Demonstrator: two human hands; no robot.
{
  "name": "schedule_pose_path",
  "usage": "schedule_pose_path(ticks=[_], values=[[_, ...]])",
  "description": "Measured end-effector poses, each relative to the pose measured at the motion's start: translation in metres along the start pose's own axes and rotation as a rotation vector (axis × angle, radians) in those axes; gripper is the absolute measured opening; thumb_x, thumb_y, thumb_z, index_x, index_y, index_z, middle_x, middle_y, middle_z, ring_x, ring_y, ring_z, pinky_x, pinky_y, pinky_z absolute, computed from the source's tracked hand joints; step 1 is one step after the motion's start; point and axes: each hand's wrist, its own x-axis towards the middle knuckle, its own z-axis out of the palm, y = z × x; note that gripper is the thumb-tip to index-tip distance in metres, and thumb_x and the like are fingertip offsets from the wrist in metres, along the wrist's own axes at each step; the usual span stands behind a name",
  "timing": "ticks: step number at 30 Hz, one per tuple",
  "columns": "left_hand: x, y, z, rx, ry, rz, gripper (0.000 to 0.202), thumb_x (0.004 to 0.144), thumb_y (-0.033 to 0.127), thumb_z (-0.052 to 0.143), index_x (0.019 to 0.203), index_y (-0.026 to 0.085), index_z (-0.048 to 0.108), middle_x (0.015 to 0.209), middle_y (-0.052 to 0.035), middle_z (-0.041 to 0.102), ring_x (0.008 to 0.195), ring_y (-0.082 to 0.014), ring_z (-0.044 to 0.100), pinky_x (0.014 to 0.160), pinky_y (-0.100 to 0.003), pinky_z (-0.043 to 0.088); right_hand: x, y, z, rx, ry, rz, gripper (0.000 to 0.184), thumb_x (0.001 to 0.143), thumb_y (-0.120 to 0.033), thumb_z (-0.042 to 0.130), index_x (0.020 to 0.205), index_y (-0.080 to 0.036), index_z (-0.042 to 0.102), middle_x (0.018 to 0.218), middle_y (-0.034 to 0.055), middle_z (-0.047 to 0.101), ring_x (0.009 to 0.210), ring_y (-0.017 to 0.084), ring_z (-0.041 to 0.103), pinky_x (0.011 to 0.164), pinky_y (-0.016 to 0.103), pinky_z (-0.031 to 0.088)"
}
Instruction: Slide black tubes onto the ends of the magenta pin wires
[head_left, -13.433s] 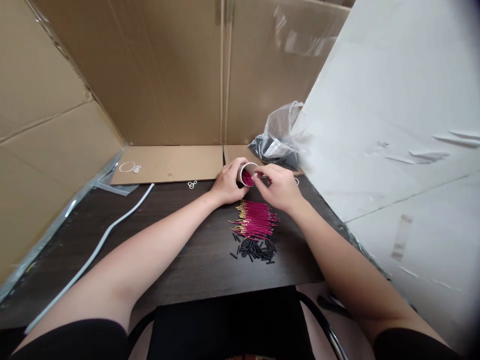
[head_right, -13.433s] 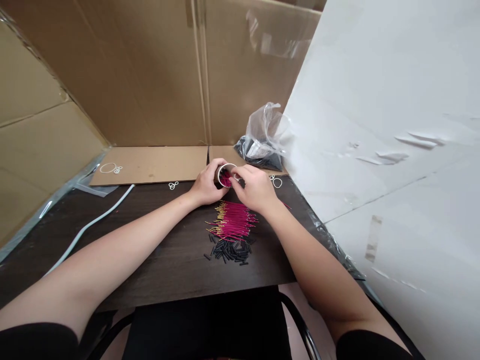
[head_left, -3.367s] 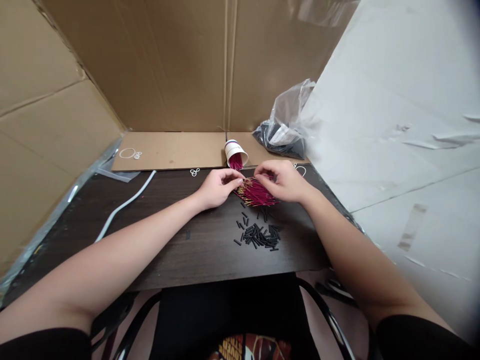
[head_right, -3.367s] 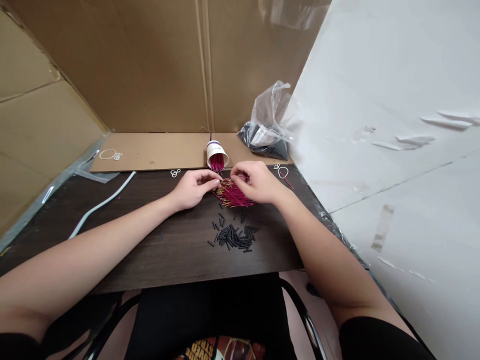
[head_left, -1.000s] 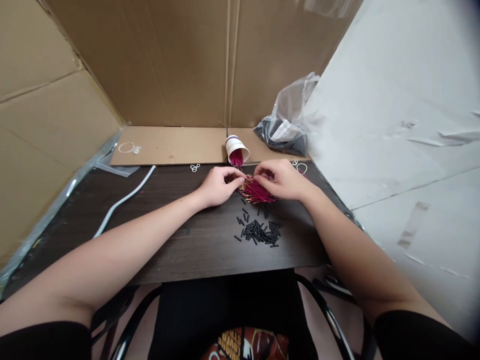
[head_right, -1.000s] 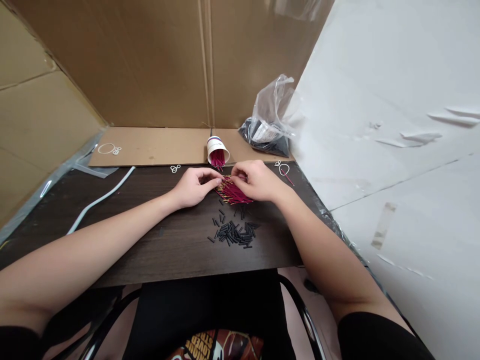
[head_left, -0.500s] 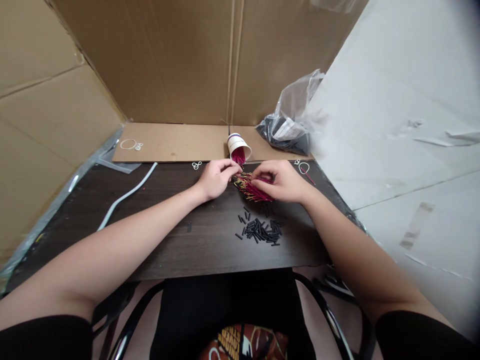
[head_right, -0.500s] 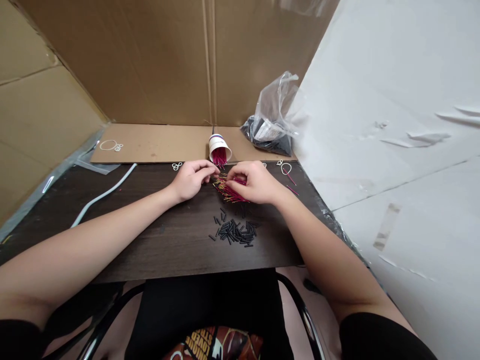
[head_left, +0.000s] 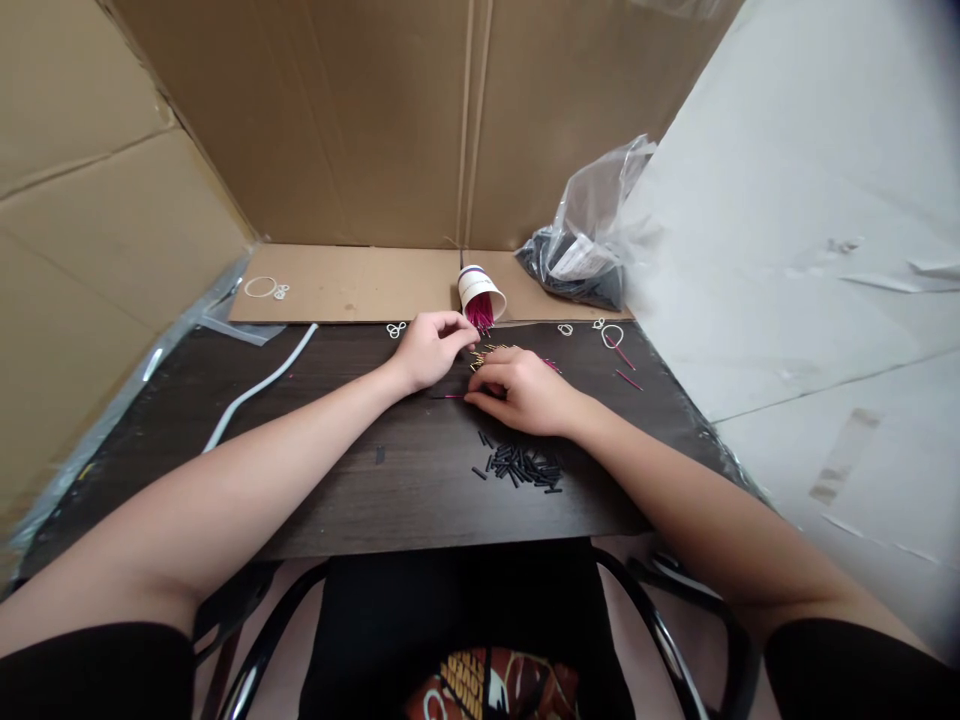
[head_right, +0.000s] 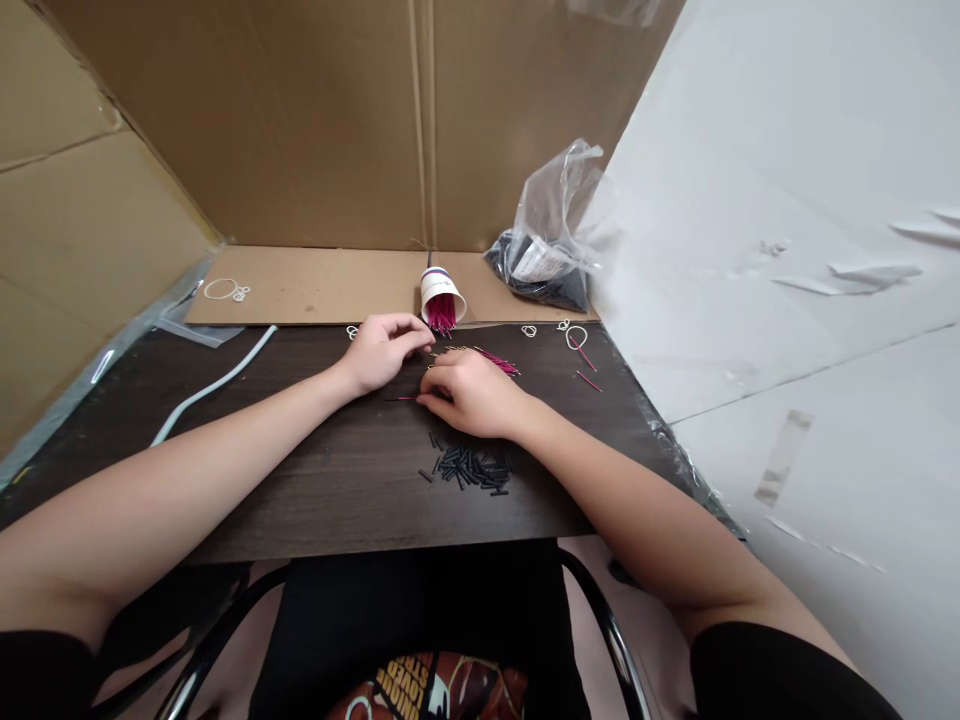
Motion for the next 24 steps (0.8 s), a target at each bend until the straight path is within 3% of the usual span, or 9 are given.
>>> schedule_pose_path(ticks=[6, 11, 17, 24], values=[[-0.007, -0.002, -0.001, 0.205, -0.126, 0.059, 0.012, 0.084, 0.027, 0.08, 0.089, 0.016, 0.081, 0.082, -0.006, 0.075, 0.07, -0.016, 0.058, 0.069, -0.034, 0.045, -0.007, -0.001, -0.035, 0.036, -0.091, 0.093, 0.018, 0.095, -0.02, 0.074, 0.079, -0.018, 0.066, 0.07, -0.0027, 0.057, 0.066, 0.013, 0.046, 0.07, 0.031, 0.035], [-0.009, 0.002, -0.008, 0.263, -0.254, 0.119, 0.014, 0.083, 0.029, 0.084, 0.09, 0.018, 0.083, 0.085, -0.0066, 0.076, 0.073, -0.017, 0.059, 0.069, -0.034, 0.045, -0.012, -0.001, -0.056, 0.0, -0.236, 0.209, 0.008, 0.085, -0.009, 0.07, 0.083, -0.017, 0.07, 0.068, -0.004, 0.059, 0.063, 0.011, 0.046, 0.068, 0.03, 0.033], [-0.009, 0.006, -0.013, 0.343, -0.343, 0.197, 0.018, 0.086, 0.034, 0.086, 0.098, 0.021, 0.088, 0.1, -0.0084, 0.074, 0.082, -0.0185, 0.061, 0.075, -0.035, 0.046, -0.011, -0.003, -0.056, 0.004, -0.295, 0.231, 0.005, 0.087, -0.013, 0.071, 0.084, -0.017, 0.071, 0.068, -0.0035, 0.06, 0.063, 0.012, 0.046, 0.068, 0.031, 0.031], [-0.01, 0.003, -0.011, 0.344, -0.346, 0.217, 0.016, 0.088, 0.037, 0.085, 0.093, 0.022, 0.087, 0.1, -0.0091, 0.075, 0.087, -0.0207, 0.065, 0.085, -0.04, 0.051, -0.009, -0.007, -0.048, -0.002, -0.291, 0.23, 0.013, 0.09, -0.021, 0.078, 0.079, -0.019, 0.071, 0.065, -0.0042, 0.059, 0.059, 0.012, 0.047, 0.065, 0.031, 0.033]])
